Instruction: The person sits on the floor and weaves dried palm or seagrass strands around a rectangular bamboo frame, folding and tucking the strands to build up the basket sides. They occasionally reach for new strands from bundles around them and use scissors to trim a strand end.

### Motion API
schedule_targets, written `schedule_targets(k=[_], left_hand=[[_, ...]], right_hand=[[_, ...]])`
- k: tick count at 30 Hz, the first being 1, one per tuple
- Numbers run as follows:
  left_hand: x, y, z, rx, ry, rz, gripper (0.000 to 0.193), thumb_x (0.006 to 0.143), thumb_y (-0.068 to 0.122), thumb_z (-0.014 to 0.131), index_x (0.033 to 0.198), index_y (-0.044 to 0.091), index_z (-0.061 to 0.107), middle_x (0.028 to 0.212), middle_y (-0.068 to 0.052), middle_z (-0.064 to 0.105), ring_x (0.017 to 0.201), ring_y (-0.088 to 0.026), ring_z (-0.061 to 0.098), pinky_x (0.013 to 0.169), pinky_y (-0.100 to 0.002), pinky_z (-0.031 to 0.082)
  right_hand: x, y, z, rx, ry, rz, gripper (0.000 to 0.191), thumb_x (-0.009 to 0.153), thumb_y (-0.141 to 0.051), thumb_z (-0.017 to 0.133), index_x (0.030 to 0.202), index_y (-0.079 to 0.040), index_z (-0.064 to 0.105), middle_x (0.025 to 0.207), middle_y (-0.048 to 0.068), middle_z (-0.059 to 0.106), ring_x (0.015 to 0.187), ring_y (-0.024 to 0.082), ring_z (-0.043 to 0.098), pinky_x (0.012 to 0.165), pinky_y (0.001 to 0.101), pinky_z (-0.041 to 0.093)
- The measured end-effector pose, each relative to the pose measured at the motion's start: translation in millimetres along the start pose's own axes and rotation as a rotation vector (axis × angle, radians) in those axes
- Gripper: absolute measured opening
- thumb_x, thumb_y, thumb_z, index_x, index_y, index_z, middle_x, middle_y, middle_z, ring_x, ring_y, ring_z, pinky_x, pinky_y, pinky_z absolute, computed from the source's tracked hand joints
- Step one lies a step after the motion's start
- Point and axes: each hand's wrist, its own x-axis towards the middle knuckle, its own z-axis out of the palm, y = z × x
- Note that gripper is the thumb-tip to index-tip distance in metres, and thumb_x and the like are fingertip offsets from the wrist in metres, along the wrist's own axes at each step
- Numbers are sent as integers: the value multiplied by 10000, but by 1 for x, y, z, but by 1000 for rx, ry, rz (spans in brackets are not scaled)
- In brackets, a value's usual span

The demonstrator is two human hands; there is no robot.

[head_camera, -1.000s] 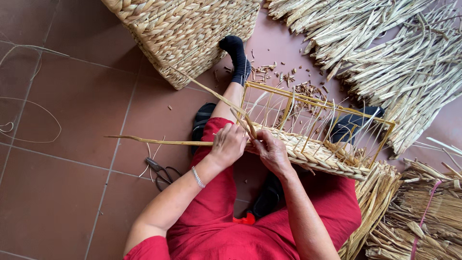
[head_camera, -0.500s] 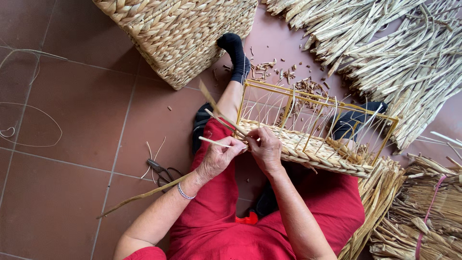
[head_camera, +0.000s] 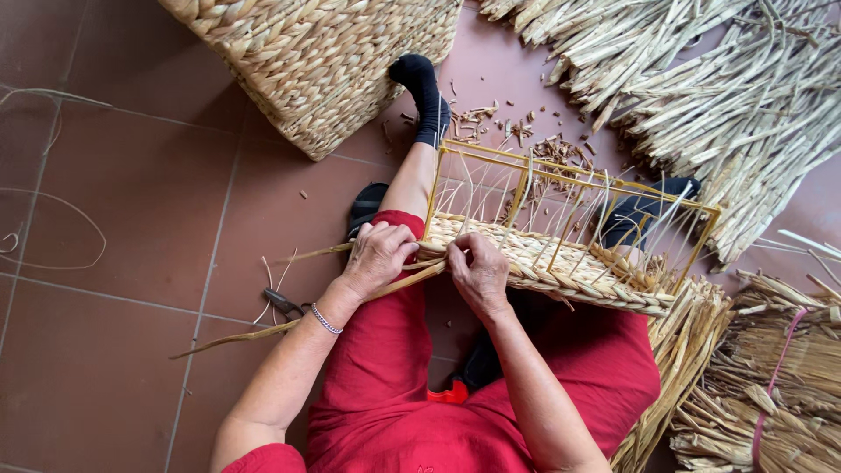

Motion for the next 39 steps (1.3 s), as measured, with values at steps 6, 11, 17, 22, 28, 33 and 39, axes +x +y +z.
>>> schedule_targets(k=[6,11,17,22,28,33,39], left_hand=[[1,-10,-8,-216,-74,-119,114,906,235,713,897,137,771,841,-92,749,808,-285,744,737,-421,582],[-7,-27,-24,-160,-113,-115,156,909,232,734,982,102,778,944,-123,753,893,-296,728,822,-414,580],[-8,-46,-31,-209,-160,-187,138,940,175,750,1047,88,764,962,-85,729,898,-206,681,831,-337,554],[-10,-51,-32,-247,-186,-357,199,964,189,766,1132,82,771,997,-112,695,869,-158,645,798,-307,536],[-6,-45,-39,-202,-186,-385,239,972,207,760,1176,82,765,1039,-112,716,928,-149,674,827,-303,545],[-4,-42,-42,-246,-204,-424,256,981,224,745,1193,81,759,1004,-100,751,932,-139,680,836,-295,546],[4,-12,-48,-79,-161,-336,255,911,169,774,1156,99,759,1064,-91,709,936,-203,680,876,-344,553]], right_hand=[[-1,-4,1,294,-25,51,99,881,-81,756,968,-70,709,781,28,727,664,115,699,614,268,558],[-50,16,-66,391,211,70,132,946,-20,738,1076,-34,727,928,42,707,742,96,638,647,240,524],[-118,139,-187,458,949,472,106,1008,-61,689,1113,-51,704,919,38,714,686,61,581,605,201,470],[-144,214,-226,-194,563,736,177,987,-156,677,1130,-116,773,1073,65,753,955,183,704,861,333,552],[-125,216,-204,-393,344,495,228,908,-180,713,1120,-214,788,1194,78,730,1117,296,675,995,403,521],[-110,218,-190,-574,295,521,329,770,-170,781,1097,-185,804,1099,116,726,1012,354,629,873,399,488],[-121,223,-205,-355,544,426,177,908,-62,711,1060,-124,776,1015,70,762,931,234,712,878,362,547]])
